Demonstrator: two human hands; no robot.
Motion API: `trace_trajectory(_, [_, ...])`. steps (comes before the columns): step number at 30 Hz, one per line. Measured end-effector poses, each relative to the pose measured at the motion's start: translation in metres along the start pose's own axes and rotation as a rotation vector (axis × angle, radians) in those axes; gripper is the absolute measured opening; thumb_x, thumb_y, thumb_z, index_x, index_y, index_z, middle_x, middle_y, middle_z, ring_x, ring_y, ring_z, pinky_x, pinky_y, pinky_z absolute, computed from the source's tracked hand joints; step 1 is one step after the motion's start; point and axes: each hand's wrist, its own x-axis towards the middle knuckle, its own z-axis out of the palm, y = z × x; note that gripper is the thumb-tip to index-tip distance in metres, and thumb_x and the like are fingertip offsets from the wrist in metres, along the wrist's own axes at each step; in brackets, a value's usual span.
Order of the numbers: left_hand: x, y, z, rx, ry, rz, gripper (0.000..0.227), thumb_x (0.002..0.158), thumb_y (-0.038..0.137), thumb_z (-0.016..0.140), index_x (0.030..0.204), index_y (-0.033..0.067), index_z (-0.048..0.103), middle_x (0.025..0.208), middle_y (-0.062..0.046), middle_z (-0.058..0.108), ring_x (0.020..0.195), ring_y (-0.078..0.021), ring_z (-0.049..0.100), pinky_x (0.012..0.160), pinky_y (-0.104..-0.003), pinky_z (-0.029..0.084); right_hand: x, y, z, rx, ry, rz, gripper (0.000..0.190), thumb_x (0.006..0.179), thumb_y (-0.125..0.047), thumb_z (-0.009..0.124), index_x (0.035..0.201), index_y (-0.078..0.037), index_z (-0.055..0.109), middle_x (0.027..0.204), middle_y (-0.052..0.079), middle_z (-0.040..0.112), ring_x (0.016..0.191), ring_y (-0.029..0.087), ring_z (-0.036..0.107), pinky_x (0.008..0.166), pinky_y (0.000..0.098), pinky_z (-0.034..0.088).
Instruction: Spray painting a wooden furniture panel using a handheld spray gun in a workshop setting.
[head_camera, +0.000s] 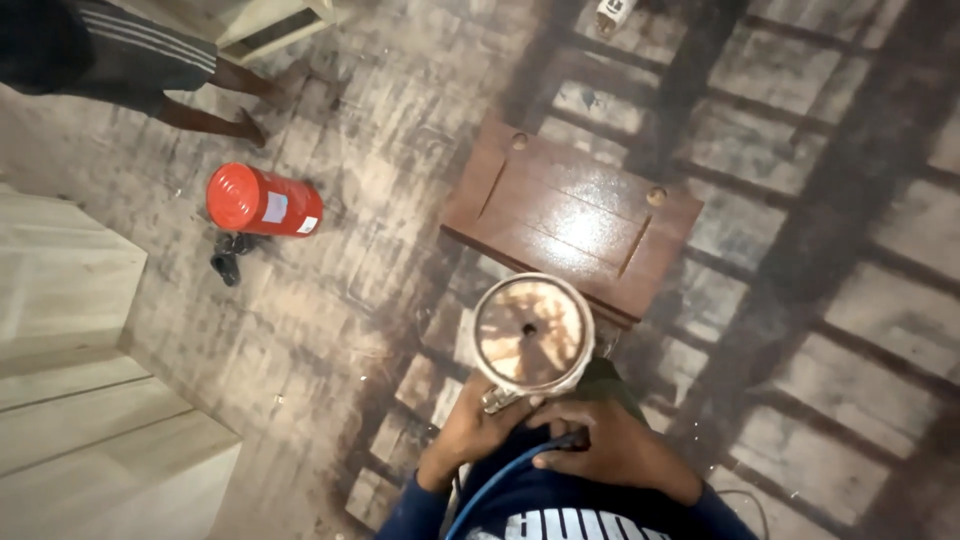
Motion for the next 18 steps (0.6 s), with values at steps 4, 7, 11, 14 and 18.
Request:
trace_trajectory(4, [-0.02, -0.048, 0.011, 0.052, 0.168, 0.083, 0.026, 0.089, 0.006, 0.078, 0.114, 0.0008, 0.073, 0.113, -0.013, 0.076, 0.107, -0.0225, 0.071, 0.091, -0.035, 0.056, 0.012, 0.03, -0.008, -0.092, 0.009, -0.182, 0.042, 0.073, -0.028, 0.091, 0.108, -0.01, 0.077, 0.072, 0.001, 0.066, 0.062, 0.011, 0.06, 0.057, 0.0281, 0.051])
trace_trajectory(7, [-0.028, -0.056, 0.011, 0.008, 0.247, 0.007, 0.028, 0.086, 0.004, 0.077, 0.113, 0.0012, 0.072, 0.111, -0.011, 0.077, 0.104, -0.0205, 0.073, 0.088, -0.034, 0.058, 0.023, 0.045, -0.003, 0.039, -0.074, 0.035, 0.038, 0.079, -0.028, 0.087, 0.112, -0.011, 0.078, 0.07, 0.003, 0.067, 0.064, 0.011, 0.057, 0.06, 0.029, 0.05])
trace_trajectory(11, [-0.035, -0.047, -0.003, -0.099, 0.313, -0.133, 0.026, 0.088, 0.004, 0.074, 0.114, 0.0028, 0.072, 0.109, -0.008, 0.079, 0.101, -0.0172, 0.074, 0.087, -0.032, 0.059, 0.034, 0.033, 0.008, -0.083, -0.035, -0.021, 0.037, 0.083, -0.033, 0.083, 0.112, -0.01, 0.078, 0.083, 0.005, 0.076, 0.075, 0.014, 0.069, 0.069, 0.0314, 0.056])
trace_trajectory(14, [-0.044, -0.048, -0.014, -0.1, 0.319, -0.064, 0.025, 0.09, 0.003, 0.072, 0.114, 0.0022, 0.073, 0.109, -0.008, 0.079, 0.101, -0.017, 0.074, 0.089, -0.032, 0.059, 0.04, 0.022, 0.021, -0.136, -0.009, -0.044, 0.038, 0.082, -0.035, 0.082, 0.109, -0.009, 0.078, 0.082, 0.01, 0.077, 0.074, 0.018, 0.07, 0.069, 0.0335, 0.056])
trace_trajectory(18, [-0.06, -0.052, -0.033, -0.1, 0.318, 0.053, 0.024, 0.09, 0.001, 0.071, 0.113, 0.0016, 0.076, 0.108, -0.008, 0.08, 0.1, -0.0176, 0.073, 0.087, -0.032, 0.057, 0.05, 0.031, 0.05, -0.278, 0.087, -0.144, 0.037, 0.084, -0.036, 0.085, 0.102, -0.005, 0.075, 0.086, 0.012, 0.077, 0.076, 0.018, 0.071, 0.07, 0.0342, 0.055])
